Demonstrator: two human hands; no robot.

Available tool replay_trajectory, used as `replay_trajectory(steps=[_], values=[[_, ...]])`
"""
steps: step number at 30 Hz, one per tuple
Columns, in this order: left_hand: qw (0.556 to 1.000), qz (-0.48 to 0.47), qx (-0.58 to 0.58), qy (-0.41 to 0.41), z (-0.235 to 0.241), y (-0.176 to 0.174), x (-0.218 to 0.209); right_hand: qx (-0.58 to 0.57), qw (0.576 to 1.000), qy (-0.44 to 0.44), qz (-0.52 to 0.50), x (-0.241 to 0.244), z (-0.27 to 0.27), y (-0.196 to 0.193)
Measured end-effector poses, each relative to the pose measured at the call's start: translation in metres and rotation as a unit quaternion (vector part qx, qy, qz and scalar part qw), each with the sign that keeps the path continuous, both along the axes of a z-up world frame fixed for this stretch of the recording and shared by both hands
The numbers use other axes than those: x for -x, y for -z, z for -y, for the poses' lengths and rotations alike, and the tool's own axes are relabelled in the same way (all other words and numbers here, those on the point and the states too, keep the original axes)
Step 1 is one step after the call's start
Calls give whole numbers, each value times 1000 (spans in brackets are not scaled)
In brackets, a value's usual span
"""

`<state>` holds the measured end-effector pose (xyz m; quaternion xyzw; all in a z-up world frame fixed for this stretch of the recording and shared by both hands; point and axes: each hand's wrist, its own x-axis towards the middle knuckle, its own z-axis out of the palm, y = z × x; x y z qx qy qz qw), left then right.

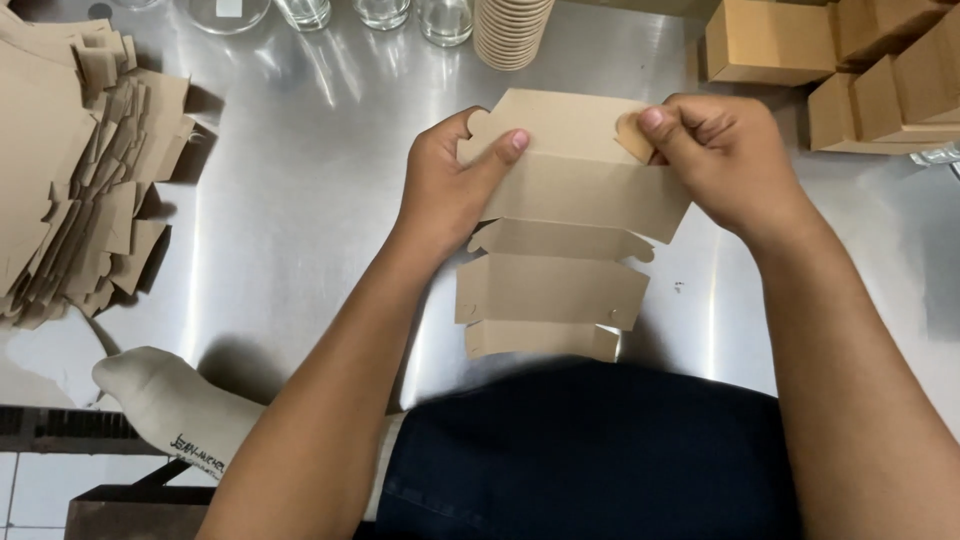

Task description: The person folds a flat cardboard box blank into a rectangular box, tucks the flaps to secure the shape, and places the finished box on a stack. They then pick up another blank and repeat the folding process, aligning and tucking the side flaps to form the box structure.

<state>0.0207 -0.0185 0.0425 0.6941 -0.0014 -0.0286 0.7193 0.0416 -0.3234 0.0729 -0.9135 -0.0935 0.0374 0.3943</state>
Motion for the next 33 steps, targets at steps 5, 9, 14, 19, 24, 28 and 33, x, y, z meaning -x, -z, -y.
replay_trajectory(steps=[5, 9, 14, 19, 24, 28, 33], values=[[1000, -12, 14, 5, 2, -1, -1, -48, 997, 33, -48, 15, -15, -22], [1000, 12, 13, -6, 6, 6, -1, -59, 997, 35, -28, 17, -13, -21], [999, 6, 27, -18, 4, 6, -4, -89, 996, 15, -28, 8, -5, -5], [999, -5, 17, -37, 4, 12, -7, -137, 988, -14, -64, 7, -9, -6], [999, -21, 42, -22, 4, 8, -5, -107, 990, 32, -82, 8, -11, -8], [998, -24, 54, -25, 6, 19, -8, -86, 994, 44, -54, 5, -8, 0], [995, 11, 80, -65, 7, 30, -11, -68, 993, 89, -47, -1, -8, 8]])
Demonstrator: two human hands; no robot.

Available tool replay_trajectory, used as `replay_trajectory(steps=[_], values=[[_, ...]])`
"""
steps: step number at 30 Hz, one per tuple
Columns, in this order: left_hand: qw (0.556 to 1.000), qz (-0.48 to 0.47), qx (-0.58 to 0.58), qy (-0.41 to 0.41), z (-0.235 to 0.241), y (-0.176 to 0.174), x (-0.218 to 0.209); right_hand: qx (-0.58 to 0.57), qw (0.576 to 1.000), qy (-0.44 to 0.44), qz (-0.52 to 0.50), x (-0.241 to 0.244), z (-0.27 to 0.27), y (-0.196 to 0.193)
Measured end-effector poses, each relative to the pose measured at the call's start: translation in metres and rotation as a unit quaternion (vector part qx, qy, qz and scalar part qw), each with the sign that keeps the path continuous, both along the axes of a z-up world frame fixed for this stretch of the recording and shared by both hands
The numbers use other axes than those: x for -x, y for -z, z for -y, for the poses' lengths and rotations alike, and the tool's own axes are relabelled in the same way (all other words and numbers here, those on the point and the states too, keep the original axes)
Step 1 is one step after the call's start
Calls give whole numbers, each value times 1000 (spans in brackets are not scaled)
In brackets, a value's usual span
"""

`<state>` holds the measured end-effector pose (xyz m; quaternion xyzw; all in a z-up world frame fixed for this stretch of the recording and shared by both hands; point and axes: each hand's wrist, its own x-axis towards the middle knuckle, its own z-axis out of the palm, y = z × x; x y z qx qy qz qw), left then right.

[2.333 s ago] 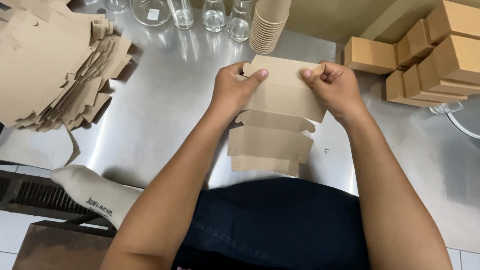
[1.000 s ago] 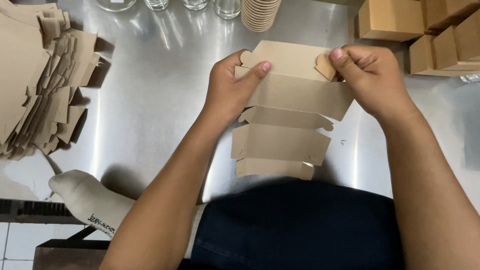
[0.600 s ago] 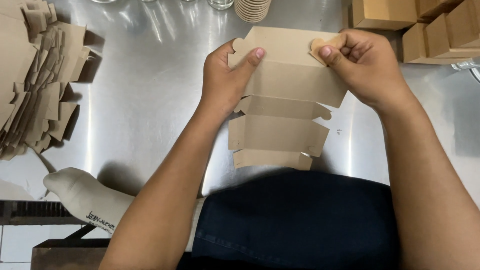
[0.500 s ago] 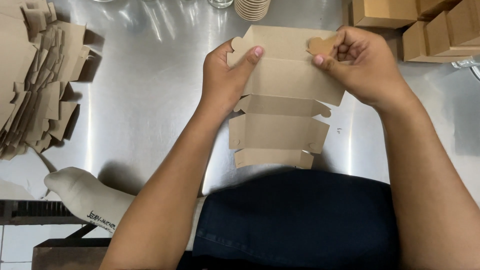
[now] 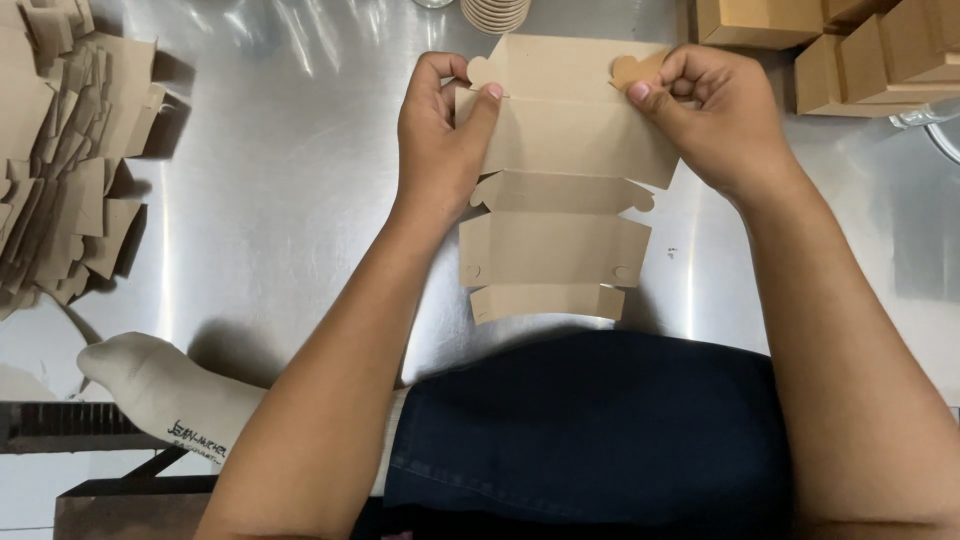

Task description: The person folds a flat cardboard box blank into a rectangular box, tucks the flaps to secure the shape, and places the finished box on a stack. They then pick up another blank and repeat the folding process, aligning and tucking the side flaps to form the box structure.

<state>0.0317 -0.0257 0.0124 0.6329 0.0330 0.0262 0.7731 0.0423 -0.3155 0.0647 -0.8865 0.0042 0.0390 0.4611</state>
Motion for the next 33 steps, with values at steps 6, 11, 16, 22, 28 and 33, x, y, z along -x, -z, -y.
replay_trajectory(steps=[6, 11, 16, 22, 28, 33], values=[[996, 25, -81, 14, -5, -12, 3, -29, 999, 4, -14, -1, 0, 4], [997, 25, -74, 22, -2, -16, 3, -24, 1000, -3, -9, 1, -2, 2], [997, 17, -74, 20, -3, -13, 1, -16, 1000, -2, -10, 2, -3, 2], [998, 29, -50, 0, -8, -7, 0, -13, 999, -35, 9, 3, 0, 6], [998, 40, -58, -4, -7, -8, -1, -4, 998, -60, -13, 7, -9, -2], [996, 72, -59, -8, -4, -1, -2, 113, 987, -102, 53, 13, -25, -19]])
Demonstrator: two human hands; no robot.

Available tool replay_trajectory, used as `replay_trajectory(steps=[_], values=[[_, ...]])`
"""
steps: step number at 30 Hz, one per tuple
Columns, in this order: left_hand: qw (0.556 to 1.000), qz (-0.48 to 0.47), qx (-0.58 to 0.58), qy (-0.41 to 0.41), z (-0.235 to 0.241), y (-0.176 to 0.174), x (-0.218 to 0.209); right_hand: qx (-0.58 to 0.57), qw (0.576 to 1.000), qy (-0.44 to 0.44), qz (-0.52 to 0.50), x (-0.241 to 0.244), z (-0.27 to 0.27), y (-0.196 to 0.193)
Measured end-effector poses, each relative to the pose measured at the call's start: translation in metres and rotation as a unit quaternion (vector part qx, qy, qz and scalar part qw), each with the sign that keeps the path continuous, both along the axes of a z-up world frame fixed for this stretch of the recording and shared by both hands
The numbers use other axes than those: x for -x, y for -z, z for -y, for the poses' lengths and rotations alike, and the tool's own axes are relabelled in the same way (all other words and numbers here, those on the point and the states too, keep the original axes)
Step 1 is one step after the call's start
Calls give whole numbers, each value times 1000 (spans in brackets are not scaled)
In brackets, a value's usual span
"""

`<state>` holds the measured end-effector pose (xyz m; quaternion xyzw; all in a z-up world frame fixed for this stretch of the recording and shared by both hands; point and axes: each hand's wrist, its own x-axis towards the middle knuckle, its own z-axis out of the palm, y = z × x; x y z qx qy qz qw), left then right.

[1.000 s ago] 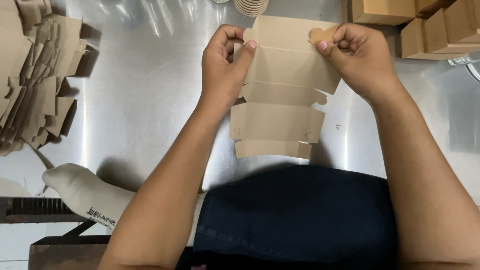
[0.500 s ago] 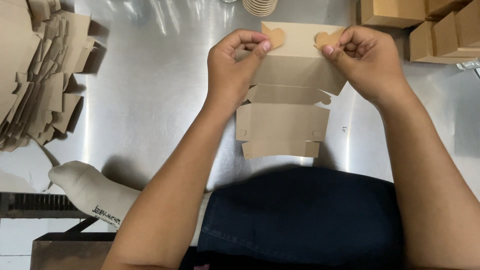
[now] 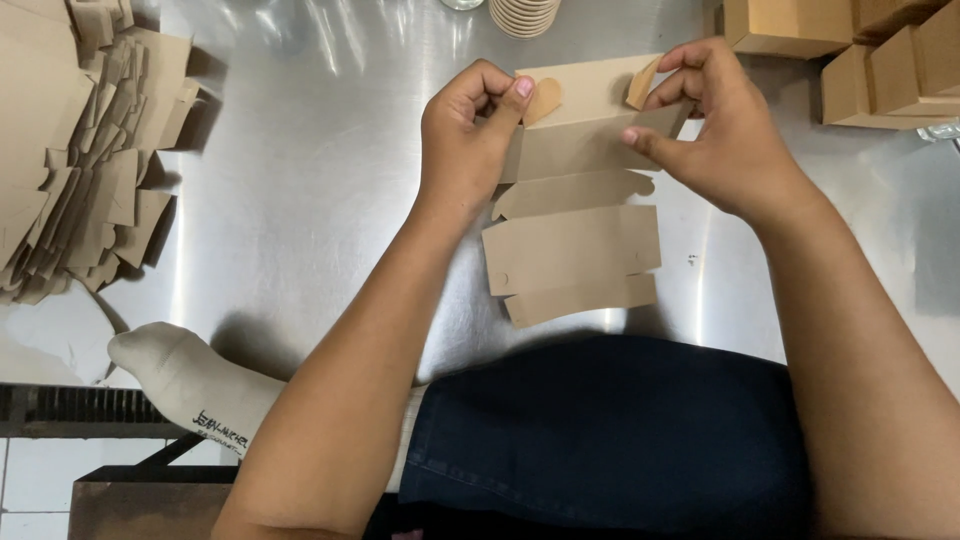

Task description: The person folds a flat cardboard box blank into a rectangular box, tucks the flaps to secure the shape, and places the finished box on a stack. They then pick up another blank and repeat the folding process, aligning and tucking the side flaps to form the box structure.

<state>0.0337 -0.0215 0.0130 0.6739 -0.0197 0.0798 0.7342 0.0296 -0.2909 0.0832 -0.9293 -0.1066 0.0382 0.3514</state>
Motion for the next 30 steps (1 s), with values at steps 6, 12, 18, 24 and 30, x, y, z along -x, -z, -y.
replay_trajectory(steps=[6, 12, 18, 24, 30], values=[[1000, -10, -4, 12, 5, -7, 6, -59, 997, 4, 51, -5, 1, 10], [982, 38, -179, 36, -1, -6, 11, -71, 995, 67, 8, -7, 7, 14], [996, -7, -85, 0, 1, 2, 7, -205, 968, 111, -96, -8, 5, 7], [989, -123, 86, 18, -2, 16, -10, -298, 944, 95, -107, -24, 34, 36], [985, -120, 121, 36, -6, -3, -6, -335, 930, 73, -134, -17, 23, 23]])
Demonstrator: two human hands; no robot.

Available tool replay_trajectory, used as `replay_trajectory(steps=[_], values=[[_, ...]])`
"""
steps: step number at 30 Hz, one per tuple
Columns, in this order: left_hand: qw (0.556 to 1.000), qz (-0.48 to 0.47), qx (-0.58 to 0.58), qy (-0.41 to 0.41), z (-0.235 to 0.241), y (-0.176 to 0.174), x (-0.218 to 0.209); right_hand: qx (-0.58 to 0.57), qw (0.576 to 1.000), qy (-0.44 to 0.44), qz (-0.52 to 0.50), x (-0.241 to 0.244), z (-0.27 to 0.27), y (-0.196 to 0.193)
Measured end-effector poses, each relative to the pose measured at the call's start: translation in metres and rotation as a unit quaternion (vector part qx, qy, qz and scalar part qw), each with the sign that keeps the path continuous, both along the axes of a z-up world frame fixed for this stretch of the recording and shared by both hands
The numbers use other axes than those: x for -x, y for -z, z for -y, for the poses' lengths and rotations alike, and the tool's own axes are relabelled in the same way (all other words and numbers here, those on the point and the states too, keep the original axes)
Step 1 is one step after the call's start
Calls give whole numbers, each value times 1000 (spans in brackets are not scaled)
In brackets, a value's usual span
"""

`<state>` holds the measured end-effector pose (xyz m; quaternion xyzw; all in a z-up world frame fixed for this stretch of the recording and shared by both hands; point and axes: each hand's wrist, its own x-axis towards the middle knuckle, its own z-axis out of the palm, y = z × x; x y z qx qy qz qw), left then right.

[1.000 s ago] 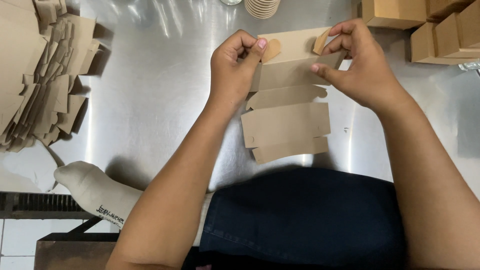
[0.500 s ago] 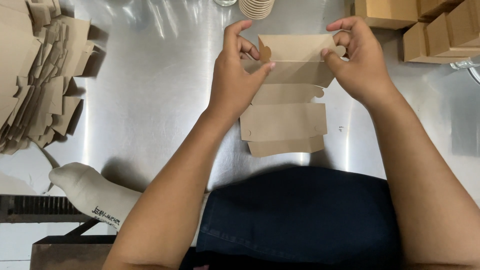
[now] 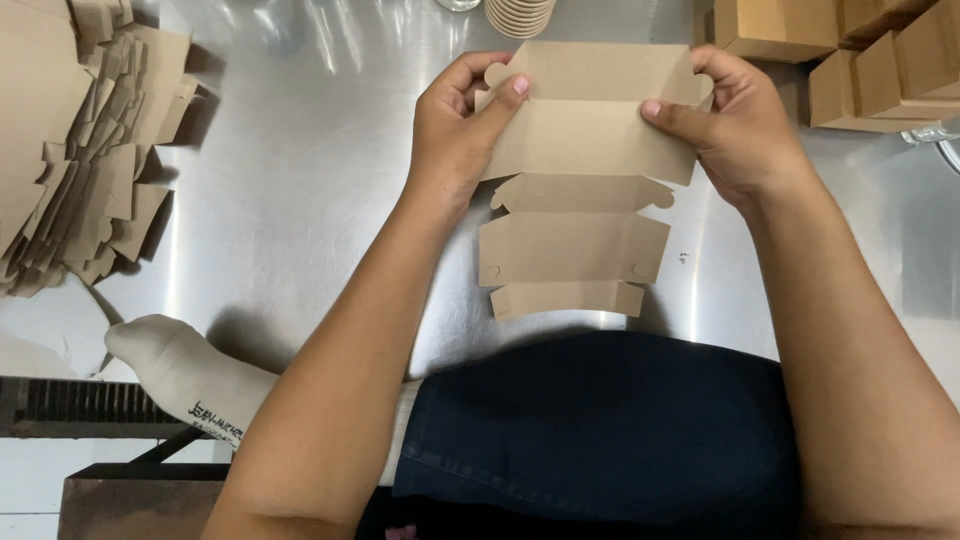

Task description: The person folds a flat cardboard box blank into a rectangular box, tucks the flaps to secure the shape, and places the finished box on a stack. They then pick up another blank and repeat the folding process, aligning and tucking the side flaps to form the box structure.

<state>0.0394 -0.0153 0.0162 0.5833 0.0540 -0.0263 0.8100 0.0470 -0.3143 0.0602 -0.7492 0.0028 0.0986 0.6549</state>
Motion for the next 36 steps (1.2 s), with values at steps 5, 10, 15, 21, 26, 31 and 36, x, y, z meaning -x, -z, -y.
replay_trajectory(steps=[5, 10, 15, 21, 26, 31, 36], values=[[998, 58, 21, 33, -4, -1, 0, -32, 999, 27, -28, 1, 1, -6], [997, 48, 55, 20, -3, 8, -5, -83, 995, 49, -22, -6, 12, 8], [965, -253, -6, 76, -1, -46, 8, 47, 995, 85, 13, -4, 5, 2], [965, -234, 52, 106, 3, -51, 17, 124, 983, 115, 76, -2, 2, 1], [992, -112, 0, 50, 7, -27, 14, 182, 977, 49, 99, 5, -3, -8], [992, -119, -18, 35, -5, -16, 3, 229, 968, -62, 78, 16, -16, -26], [991, -78, -99, 47, -18, -3, -8, 241, 961, -123, 65, 20, -21, -37]])
